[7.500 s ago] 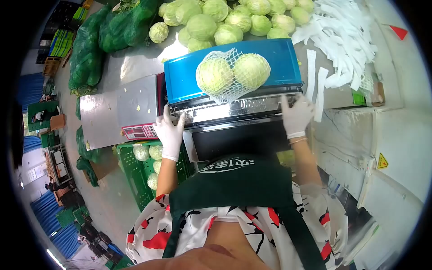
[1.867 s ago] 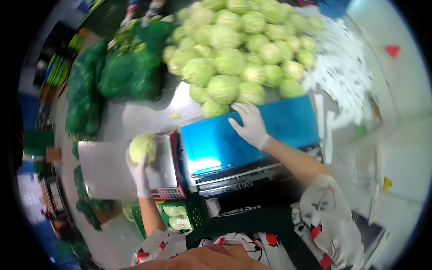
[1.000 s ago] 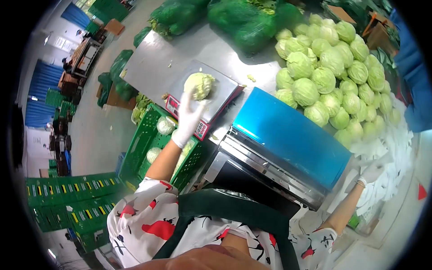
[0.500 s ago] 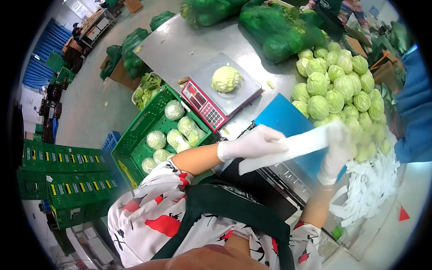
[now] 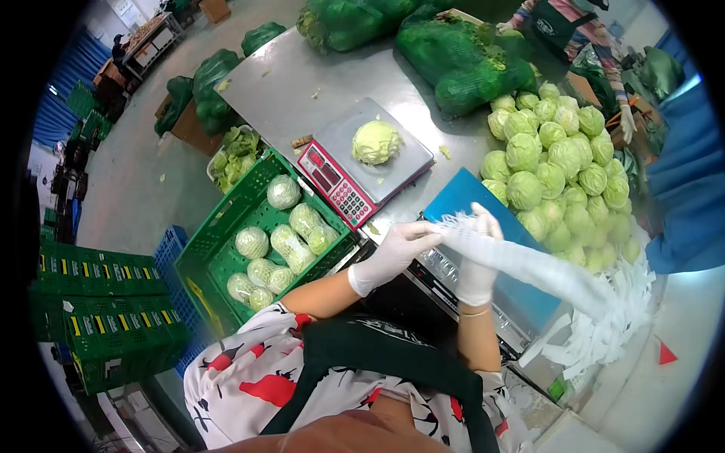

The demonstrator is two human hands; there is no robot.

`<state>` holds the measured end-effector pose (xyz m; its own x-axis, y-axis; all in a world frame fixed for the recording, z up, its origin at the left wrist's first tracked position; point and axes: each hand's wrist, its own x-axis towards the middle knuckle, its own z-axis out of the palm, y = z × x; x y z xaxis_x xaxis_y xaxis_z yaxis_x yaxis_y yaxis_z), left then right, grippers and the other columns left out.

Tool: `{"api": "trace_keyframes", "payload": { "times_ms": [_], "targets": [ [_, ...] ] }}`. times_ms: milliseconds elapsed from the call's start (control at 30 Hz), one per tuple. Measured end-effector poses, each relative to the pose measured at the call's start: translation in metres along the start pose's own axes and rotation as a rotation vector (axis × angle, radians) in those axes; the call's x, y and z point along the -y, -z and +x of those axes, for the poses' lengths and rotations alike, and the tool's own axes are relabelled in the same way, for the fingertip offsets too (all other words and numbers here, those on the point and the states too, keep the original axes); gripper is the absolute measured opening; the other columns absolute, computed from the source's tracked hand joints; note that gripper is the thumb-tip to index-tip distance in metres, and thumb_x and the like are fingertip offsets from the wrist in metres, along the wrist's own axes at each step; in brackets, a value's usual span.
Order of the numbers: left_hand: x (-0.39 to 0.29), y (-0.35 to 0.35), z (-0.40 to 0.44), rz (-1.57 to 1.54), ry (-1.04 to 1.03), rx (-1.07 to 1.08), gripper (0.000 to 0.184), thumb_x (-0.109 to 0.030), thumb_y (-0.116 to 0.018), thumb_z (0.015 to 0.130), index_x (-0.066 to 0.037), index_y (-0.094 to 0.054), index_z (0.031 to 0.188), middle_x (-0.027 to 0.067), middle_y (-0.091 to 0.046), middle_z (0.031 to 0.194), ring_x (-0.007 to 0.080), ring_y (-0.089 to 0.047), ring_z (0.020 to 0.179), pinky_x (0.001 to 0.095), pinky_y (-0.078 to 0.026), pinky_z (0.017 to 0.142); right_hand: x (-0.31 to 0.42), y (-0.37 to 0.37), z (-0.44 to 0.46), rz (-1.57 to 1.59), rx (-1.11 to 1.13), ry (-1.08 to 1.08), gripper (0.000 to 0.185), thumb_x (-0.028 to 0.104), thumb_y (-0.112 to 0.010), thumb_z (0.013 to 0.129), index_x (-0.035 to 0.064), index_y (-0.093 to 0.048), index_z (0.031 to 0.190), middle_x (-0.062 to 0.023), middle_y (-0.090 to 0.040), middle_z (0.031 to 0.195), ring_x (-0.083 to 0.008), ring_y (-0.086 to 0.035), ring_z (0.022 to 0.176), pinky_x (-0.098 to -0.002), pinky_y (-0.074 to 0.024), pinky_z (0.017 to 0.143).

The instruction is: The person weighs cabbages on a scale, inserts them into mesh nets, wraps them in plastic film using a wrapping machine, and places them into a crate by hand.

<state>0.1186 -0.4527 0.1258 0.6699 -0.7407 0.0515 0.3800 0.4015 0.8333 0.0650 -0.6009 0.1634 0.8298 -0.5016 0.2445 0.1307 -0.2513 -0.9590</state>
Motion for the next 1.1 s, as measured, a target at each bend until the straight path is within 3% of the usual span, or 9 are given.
{"api": "trace_keyframes", "payload": {
  "times_ms": [167, 267, 367, 467, 567, 667, 733, 867, 1100],
  "targets": [
    [-0.025, 0.024, -0.009, -0.546, -0.072, -0.048, 0.024, -0.018, -0.050, 0.103, 0.001, -0.058, 0.116, 0.0086, -0.066, 0.109, 0.0189, -0.065, 0.099, 0.0344, -0.051, 0.095, 0.050, -0.013, -0.016, 0.191, 0.270, -0.551, 0.030, 0.016, -0.066, 0.092, -0.0022, -0.061, 0.115, -0.0010, -0.064, 0.090, -0.0119, -0.052, 0.068, -0.0306, -0.0446, 0.062],
    [-0.022, 0.052, -0.017, -0.601, 0.096, 0.087, 0.027, -0.021, -0.053, 0.101, -0.001, -0.058, 0.118, 0.0064, -0.065, 0.100, 0.0167, -0.064, 0.088, 0.0313, -0.053, 0.080, -0.023, 0.024, 0.003, 0.711, 1.080, -0.849, 0.026, 0.010, -0.063, 0.087, -0.0049, -0.067, 0.108, -0.0028, -0.066, 0.084, -0.0094, -0.054, 0.060, -0.0233, -0.0434, 0.055],
    [-0.004, 0.050, -0.032, -0.102, 0.302, 0.107, 0.034, -0.028, -0.054, 0.100, -0.001, -0.058, 0.120, 0.0044, -0.064, 0.099, 0.0139, -0.062, 0.088, 0.0288, -0.050, 0.078, -0.008, 0.009, 0.034, 0.509, 0.618, -0.197, 0.026, 0.015, -0.058, 0.095, -0.0066, -0.064, 0.107, -0.0097, -0.069, 0.090, -0.0153, -0.062, 0.071, -0.0283, -0.0515, 0.068],
    [0.003, 0.071, -0.044, 0.081, 0.390, 0.179, 0.045, -0.038, -0.053, 0.101, -0.002, -0.059, 0.128, 0.0066, -0.068, 0.110, 0.0169, -0.064, 0.096, 0.0281, -0.050, 0.085, -0.006, -0.002, 0.059, 0.989, 0.410, -0.448, 0.029, 0.022, -0.050, 0.100, -0.0041, -0.062, 0.100, -0.0132, -0.065, 0.100, -0.0214, -0.064, 0.092, -0.0353, -0.0511, 0.088],
    [-0.031, 0.097, -0.042, -0.267, -0.042, -0.051, 0.045, -0.032, -0.047, 0.104, 0.004, -0.056, 0.129, 0.0129, -0.067, 0.118, 0.0225, -0.065, 0.105, 0.0352, -0.051, 0.091, -0.039, -0.009, 0.070, 0.750, 0.592, -0.698, 0.024, 0.022, -0.057, 0.093, -0.0011, -0.061, 0.097, -0.0077, -0.063, 0.090, -0.0173, -0.060, 0.079, -0.0307, -0.0490, 0.074],
    [-0.050, 0.120, -0.046, -0.370, -0.059, -0.382, 0.036, -0.020, -0.050, 0.103, 0.006, -0.058, 0.127, 0.0126, -0.070, 0.110, 0.0189, -0.067, 0.095, 0.0325, -0.054, 0.083, -0.050, -0.043, 0.096, -0.035, 0.753, -0.503, 0.021, 0.022, -0.066, 0.083, 0.0022, -0.063, 0.089, -0.0022, -0.061, 0.079, -0.0126, -0.056, 0.063, -0.0264, -0.0459, 0.056],
    [-0.026, 0.170, -0.028, 0.342, -0.065, -0.639, 0.029, -0.018, -0.053, 0.102, 0.003, -0.066, 0.116, 0.0087, -0.072, 0.094, 0.0125, -0.065, 0.083, 0.0272, -0.052, 0.074, -0.137, -0.069, 0.127, -0.365, 0.472, -0.081, 0.022, 0.024, -0.070, 0.086, 0.0040, -0.063, 0.082, -0.0003, -0.057, 0.068, -0.0155, -0.051, 0.059, -0.0357, -0.0437, 0.055],
    [-0.009, 0.259, 0.036, 0.243, -0.188, -0.981, 0.031, -0.023, -0.054, 0.100, 0.003, -0.071, 0.103, 0.0083, -0.069, 0.081, 0.0132, -0.062, 0.072, 0.0299, -0.049, 0.061, -0.174, -0.160, 0.185, -0.680, 0.189, -0.026, 0.039, 0.041, -0.059, 0.091, 0.0037, -0.068, 0.098, -0.0169, -0.064, 0.083, -0.0221, -0.060, 0.079, -0.0382, -0.0488, 0.077],
    [0.000, 0.304, 0.105, 0.461, 0.199, -1.001, 0.045, -0.031, -0.049, 0.099, 0.011, -0.066, 0.099, 0.0151, -0.071, 0.089, 0.0228, -0.067, 0.082, 0.0354, -0.051, 0.071, -0.182, -0.220, 0.216, -0.444, 0.433, -0.482, 0.092, 0.074, -0.034, 0.093, -0.0116, -0.065, 0.109, -0.0331, -0.066, 0.098, -0.0412, -0.062, 0.102, -0.0414, -0.0441, 0.094]
  ]
}}
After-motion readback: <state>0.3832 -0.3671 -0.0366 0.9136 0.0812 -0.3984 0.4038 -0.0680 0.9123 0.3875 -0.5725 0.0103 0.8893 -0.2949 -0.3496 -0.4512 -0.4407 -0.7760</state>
